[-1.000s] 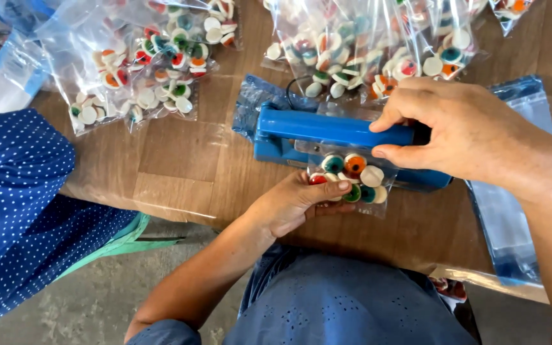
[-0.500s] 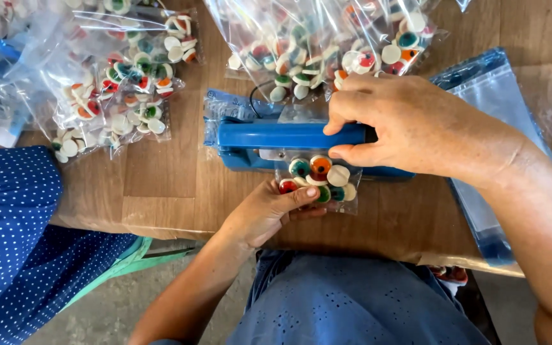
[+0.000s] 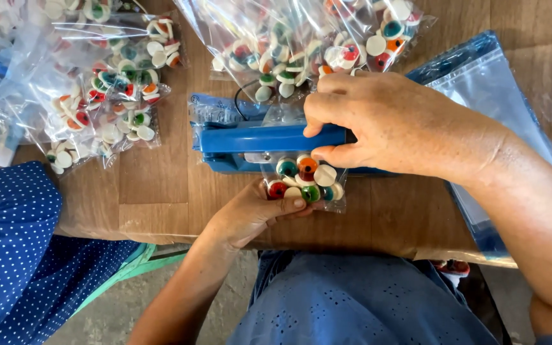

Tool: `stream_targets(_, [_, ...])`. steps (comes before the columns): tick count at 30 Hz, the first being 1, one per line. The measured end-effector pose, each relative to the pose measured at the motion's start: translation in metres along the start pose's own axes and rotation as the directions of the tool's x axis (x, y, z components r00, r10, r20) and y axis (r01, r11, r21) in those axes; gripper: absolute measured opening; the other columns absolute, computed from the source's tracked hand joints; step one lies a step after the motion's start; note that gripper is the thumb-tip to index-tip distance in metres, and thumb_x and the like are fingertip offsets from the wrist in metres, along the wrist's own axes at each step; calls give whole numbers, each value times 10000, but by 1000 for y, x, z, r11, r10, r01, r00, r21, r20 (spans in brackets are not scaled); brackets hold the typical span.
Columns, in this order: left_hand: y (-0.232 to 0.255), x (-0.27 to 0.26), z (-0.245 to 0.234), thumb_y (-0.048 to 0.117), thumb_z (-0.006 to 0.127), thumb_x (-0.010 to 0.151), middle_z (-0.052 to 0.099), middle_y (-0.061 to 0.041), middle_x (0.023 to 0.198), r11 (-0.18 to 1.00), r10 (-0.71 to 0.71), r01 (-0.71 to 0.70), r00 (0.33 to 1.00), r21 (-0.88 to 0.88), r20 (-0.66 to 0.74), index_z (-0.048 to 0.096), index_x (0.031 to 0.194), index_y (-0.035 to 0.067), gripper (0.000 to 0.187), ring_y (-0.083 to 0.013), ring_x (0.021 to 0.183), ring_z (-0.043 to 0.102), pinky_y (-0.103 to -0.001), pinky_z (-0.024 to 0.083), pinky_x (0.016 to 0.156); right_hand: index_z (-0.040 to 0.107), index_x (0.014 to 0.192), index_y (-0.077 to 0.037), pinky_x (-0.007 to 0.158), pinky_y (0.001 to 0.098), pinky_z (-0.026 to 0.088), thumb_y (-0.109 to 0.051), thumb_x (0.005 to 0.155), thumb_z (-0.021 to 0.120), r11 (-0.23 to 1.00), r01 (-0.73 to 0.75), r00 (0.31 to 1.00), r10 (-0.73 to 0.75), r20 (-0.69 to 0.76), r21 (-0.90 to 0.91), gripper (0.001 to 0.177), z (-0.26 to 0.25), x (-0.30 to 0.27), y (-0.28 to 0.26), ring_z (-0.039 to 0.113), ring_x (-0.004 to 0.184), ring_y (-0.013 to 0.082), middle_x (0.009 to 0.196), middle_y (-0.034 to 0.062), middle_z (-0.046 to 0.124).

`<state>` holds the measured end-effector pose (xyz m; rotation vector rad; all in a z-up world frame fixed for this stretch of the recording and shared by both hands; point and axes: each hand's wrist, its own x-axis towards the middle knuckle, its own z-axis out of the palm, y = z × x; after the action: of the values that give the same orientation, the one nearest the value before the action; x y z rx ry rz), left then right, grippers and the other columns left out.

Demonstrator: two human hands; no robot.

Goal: Sealing small plastic bags filled with colorful items using a manual impulse sealer.

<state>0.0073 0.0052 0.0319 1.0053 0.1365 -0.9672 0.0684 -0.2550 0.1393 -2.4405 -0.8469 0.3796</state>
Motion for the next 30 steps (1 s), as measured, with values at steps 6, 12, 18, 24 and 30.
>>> stream_targets(6, [15, -3, 4, 90, 707, 925, 750, -191, 1183, 978, -44, 32, 998, 207, 51, 653, 1265, -32, 366, -250, 1061, 741, -297, 607, 968, 634, 1039, -197, 579, 416, 434, -253, 892, 783, 998, 42, 999, -42, -8, -39, 217, 1, 0, 3, 575, 687, 238, 1006, 7, 533])
stream_targets(12, [0, 2, -11, 326, 735, 900, 695, -151, 1318, 989, 88, -91, 996, 114, 31, 614, 1330, -1, 554, -266, 1224, 663, -388, 537, 1088, 648, 1052, -250, 693, 443, 514, -336, 884, 776, 981, -16, 1000, 20, 20, -196, 228, 10, 3, 8, 664, 991, 204, 1126, -36, 616])
stream_targets(18, [1, -5, -3, 234, 703, 955, 727, -155, 1200, 991, 104, -102, 994, -89, 17, 667, 1205, -45, 376, -252, 1109, 701, -379, 622, 981, 700, 1130, -248, 829, 457, 544, -344, 833, 811, 963, -88, 996, 81, -38, -254, 332, 21, 0, 13, 650, 1019, 217, 1166, -23, 654])
stream_targets(24, [-8, -2, -10, 192, 734, 935, 713, -191, 1217, 966, 156, -137, 985, -218, 71, 669, 1186, -71, 369, -284, 1121, 694, -416, 604, 1031, 659, 1301, -267, 818, 431, 550, -439, 860, 750, 865, -75, 996, 46, -71, -497, 481, 27, -8, 21, 638, 965, 213, 1146, -20, 623])
stream_targets(30, [-8, 2, -22, 226, 726, 946, 700, -258, 1231, 974, 139, -99, 973, -205, 186, 671, 1216, -89, 419, -395, 1102, 707, -412, 583, 1053, 429, 1613, -469, 832, 338, 562, -349, 671, 793, 786, -62, 996, 89, 14, -615, 1017, 6, -29, 36, 703, 1007, 224, 1124, 43, 682])
